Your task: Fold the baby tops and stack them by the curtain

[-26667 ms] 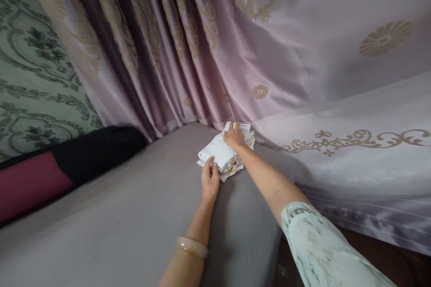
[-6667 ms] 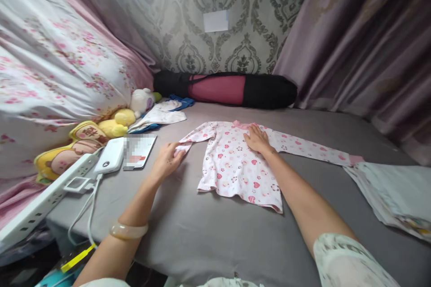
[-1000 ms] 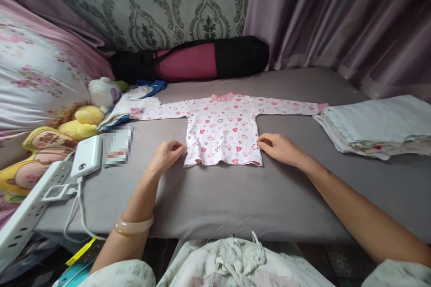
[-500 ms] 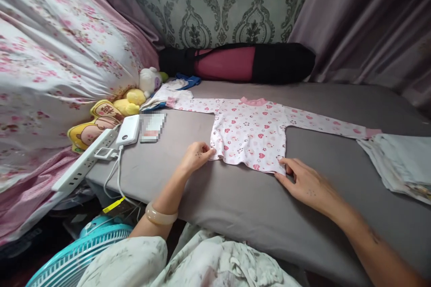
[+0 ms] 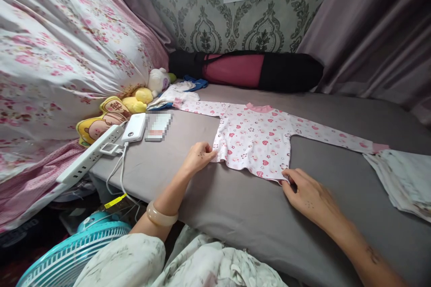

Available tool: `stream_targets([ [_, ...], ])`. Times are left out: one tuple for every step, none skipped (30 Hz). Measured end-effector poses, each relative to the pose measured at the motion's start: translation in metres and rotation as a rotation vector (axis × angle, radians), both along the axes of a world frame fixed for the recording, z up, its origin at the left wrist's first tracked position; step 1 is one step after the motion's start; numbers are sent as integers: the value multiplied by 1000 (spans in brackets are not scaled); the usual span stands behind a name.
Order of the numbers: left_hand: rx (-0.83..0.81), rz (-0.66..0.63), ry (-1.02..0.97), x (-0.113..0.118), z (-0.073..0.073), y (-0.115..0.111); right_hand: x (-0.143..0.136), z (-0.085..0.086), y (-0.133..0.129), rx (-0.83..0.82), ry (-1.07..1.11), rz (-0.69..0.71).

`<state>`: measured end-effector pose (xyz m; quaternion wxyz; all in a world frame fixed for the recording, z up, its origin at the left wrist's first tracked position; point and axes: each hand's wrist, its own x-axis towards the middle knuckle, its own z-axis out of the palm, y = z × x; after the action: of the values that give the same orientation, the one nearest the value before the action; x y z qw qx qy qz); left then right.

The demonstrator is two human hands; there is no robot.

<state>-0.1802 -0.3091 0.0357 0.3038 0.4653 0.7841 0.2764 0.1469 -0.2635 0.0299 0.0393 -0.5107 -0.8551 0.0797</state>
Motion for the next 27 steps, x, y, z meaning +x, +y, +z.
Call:
stream_targets([
  [23, 20, -24, -1, 0, 0, -2, 0, 0, 4, -3, -11],
  [48, 37, -54, -3, -1, 0, -3, 0, 0, 8, -6, -24],
  [71, 47, -95, -5, -2, 1, -5, -1, -1, 11, -8, -37],
  [88, 49, -145, -6, -4, 1, -6, -1, -1, 13, -9, -50],
  [100, 43, -199, -7, -4, 1, -8, -1, -1, 11, -14, -63],
  [109, 33, -251, -8, -5, 1, -9, -1, 0, 5, -21, -77],
  [114, 21, -295, -9, -5, 1, -9, 0, 0, -5, -28, -88],
  [118, 11, -329, -10, -5, 1, -10, 1, 0, -19, -35, -93],
  [122, 2, -348, -11, -5, 1, -9, 2, 0, -35, -41, -92],
  [128, -8, -355, -12, -4, 1, -9, 3, 0, -49, -47, -86],
  [139, -20, -348, -13, -4, 1, -8, 5, 1, -60, -54, -80],
  [154, -32, -330, -14, -3, 1, -7, 6, 1, -65, -65, -74],
  [174, -40, -303, -16, -3, 1, -5, 8, 2, -67, -78, -69],
  [195, -43, -271, -18, -2, 1, -4, 10, 2, -64, -93, -65],
  [212, -41, -240, -20, -2, 0, -1, 11, 3, -58, -107, -63],
  [220, -36, -213, -22, -2, 0, 1, 13, 4, -52, -119, -63],
  [216, -31, -190, -24, -1, -1, 3, 14, 5, -46, -129, -62],
  [201, -29, -168, -26, -1, -2, 5, 14, 6, -41, -137, -59],
  [179, -31, -143, -28, -2, -3, 6, 15, 6, -35, -144, -56],
  [155, -38, -113, -30, -2, -4, 7, 15, 7, -28, -150, -48],
  [132, -49, -79, -31, -3, -5, 8, 14, 8, -19, -153, -34],
  [113, -66, -46, -33, -3, -6, 9, 13, 8, -10, -154, -14],
  [98, -87, -16, -34, -4, -7, 9, 12, 8, 0, -157, 6],
  [87, -110, 8, -35, -5, -8, 10, 11, 8, 8, -164, 25],
  [78, -133, 23, -37, -6, -8, 10, 9, 8, 7, -175, 42],
  [66, -154, 28, -38, -6, -9, 11, 8, 8, -1, -189, 57],
  [53, -174, 25, -39, -6, -9, 12, 7, 8, -14, -202, 68],
])
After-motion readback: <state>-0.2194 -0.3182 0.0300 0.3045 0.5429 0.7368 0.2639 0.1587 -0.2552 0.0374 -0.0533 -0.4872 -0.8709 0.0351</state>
